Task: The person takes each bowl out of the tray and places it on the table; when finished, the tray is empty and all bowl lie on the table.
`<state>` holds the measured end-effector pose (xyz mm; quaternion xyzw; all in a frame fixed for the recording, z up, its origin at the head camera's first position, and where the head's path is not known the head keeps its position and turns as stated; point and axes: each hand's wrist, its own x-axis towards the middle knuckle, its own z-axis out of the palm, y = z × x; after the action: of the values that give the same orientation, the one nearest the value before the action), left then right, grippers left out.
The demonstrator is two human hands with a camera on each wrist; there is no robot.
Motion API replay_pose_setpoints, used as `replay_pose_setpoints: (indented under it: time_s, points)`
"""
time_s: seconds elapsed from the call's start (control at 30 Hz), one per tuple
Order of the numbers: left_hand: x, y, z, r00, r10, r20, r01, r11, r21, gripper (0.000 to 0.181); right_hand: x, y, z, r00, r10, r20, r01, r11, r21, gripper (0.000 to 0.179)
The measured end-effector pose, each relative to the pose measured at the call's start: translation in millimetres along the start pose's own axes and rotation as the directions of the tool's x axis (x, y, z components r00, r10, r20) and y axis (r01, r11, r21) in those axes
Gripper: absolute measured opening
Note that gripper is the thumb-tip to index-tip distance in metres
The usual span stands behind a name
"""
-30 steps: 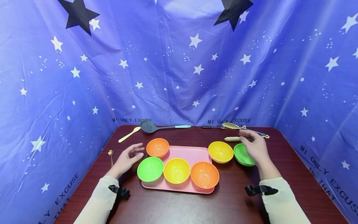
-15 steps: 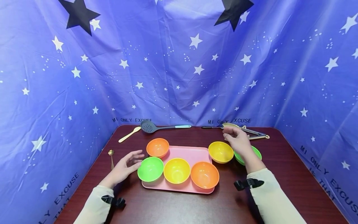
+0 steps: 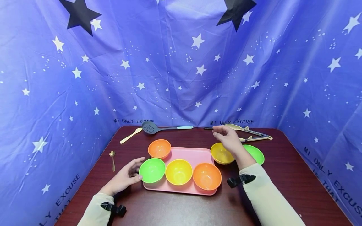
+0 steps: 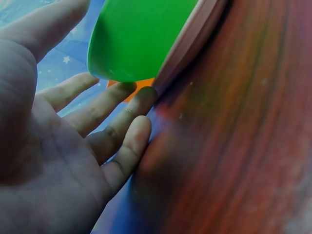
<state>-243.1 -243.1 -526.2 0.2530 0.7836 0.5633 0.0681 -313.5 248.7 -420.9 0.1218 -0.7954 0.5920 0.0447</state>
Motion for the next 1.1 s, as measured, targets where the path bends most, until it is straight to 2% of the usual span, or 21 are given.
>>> replay_pose_setpoints:
  time_s: [0.3,0.53,0.87,1.1]
  points:
    - [0.9,-5.8,-0.6,1.000,-0.002,0.009,0.002,1.000,0.004,0.082,11.6,-1.6,13.2,0.997,0.041,0.060,-0.045,0.997,0.060,0.041]
    - [0.2,-8.0,-1.2,1.000,-0.006,0.010,0.006,1.000,0.017,0.085,22.4,-2.6,23.8,0.995,0.056,0.077,-0.060,0.997,0.051,0.040]
    - [0.2,-5.6,-0.3,1.000,-0.007,0.015,0.007,1.000,0.016,0.079,33.4,-4.0,39.4,0.991,0.094,0.090,-0.100,0.993,0.057,0.038]
    - [0.5,-5.5,-0.5,1.000,-0.013,0.017,0.013,1.000,0.021,0.079,43.4,-5.5,55.7,0.991,0.081,0.107,-0.086,0.995,0.048,0.036]
